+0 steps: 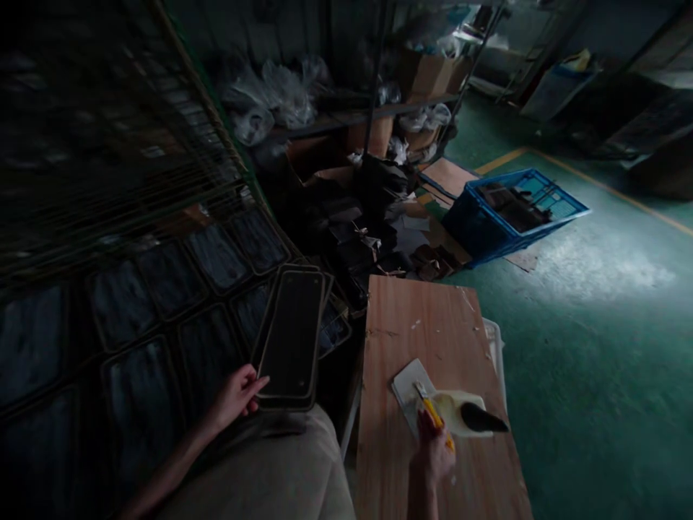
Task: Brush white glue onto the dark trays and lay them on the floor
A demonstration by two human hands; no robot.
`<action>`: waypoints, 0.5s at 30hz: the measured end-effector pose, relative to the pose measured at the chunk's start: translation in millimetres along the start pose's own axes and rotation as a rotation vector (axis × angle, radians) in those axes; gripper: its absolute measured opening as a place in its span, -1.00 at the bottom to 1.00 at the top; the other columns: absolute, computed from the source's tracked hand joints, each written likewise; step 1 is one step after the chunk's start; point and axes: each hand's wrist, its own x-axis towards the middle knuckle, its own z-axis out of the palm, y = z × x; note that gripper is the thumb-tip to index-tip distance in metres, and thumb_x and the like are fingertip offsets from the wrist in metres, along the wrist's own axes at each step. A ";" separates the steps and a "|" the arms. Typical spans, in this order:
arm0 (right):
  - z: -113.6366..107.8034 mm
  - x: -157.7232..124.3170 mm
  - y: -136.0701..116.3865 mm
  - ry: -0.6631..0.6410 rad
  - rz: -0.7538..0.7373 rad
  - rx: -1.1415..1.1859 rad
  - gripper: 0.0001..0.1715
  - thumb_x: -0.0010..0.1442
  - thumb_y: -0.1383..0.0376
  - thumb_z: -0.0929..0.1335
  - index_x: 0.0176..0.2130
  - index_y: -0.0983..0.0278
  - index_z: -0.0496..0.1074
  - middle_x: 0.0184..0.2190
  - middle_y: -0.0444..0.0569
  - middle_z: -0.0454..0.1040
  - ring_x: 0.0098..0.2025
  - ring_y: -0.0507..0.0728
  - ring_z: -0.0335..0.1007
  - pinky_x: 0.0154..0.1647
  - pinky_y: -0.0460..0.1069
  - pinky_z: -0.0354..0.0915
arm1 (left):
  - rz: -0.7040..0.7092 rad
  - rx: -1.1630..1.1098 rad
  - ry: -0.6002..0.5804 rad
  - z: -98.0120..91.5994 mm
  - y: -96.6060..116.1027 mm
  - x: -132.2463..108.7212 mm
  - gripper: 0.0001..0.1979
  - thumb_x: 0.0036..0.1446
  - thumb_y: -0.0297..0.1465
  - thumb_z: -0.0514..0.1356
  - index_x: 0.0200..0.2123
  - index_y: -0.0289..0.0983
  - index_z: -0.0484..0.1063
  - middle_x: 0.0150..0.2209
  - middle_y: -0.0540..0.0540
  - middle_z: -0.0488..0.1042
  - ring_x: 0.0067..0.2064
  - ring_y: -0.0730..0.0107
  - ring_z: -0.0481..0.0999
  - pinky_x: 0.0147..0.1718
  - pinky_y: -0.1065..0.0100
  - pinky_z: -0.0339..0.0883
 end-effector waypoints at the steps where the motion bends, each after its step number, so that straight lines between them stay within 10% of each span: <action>1: 11.4 -0.2 -16.1 -0.017 0.008 0.069 -0.53 0.17 -0.11 0.22 -0.26 0.23 0.36 -0.45 0.11 0.58 -0.29 0.37 0.61 -0.17 0.29 0.54 | 0.000 -0.035 -0.004 0.4 0.1 0.6 -0.55 -0.09 0.06 0.17 -0.51 -0.17 0.13 -0.69 0.15 0.30 -0.71 0.44 0.38 -0.75 0.49 0.11; 9: 122.9 -39.7 -184.1 -0.477 -0.151 0.350 -0.51 0.15 0.05 0.43 -0.04 0.31 0.44 -0.40 -0.01 0.61 -0.39 0.16 0.59 -0.34 0.01 0.49 | -0.087 -0.336 -0.117 -4.7 -9.0 7.0 -0.52 -0.16 0.07 0.23 -0.46 -0.18 0.15 -0.69 0.13 0.37 -0.71 0.40 0.43 -0.74 0.48 0.15; 15: 191.7 -55.4 -225.5 -0.716 -0.671 -0.123 -0.57 0.26 0.04 0.33 -0.03 0.27 0.49 -0.38 -0.05 0.62 -0.37 0.12 0.56 -0.34 -0.04 0.42 | -0.066 -0.370 -0.106 -1.0 -20.0 9.8 -0.62 -0.06 -0.06 0.23 -0.44 -0.19 0.17 -0.70 0.14 0.39 -0.71 0.44 0.42 -0.74 0.49 0.19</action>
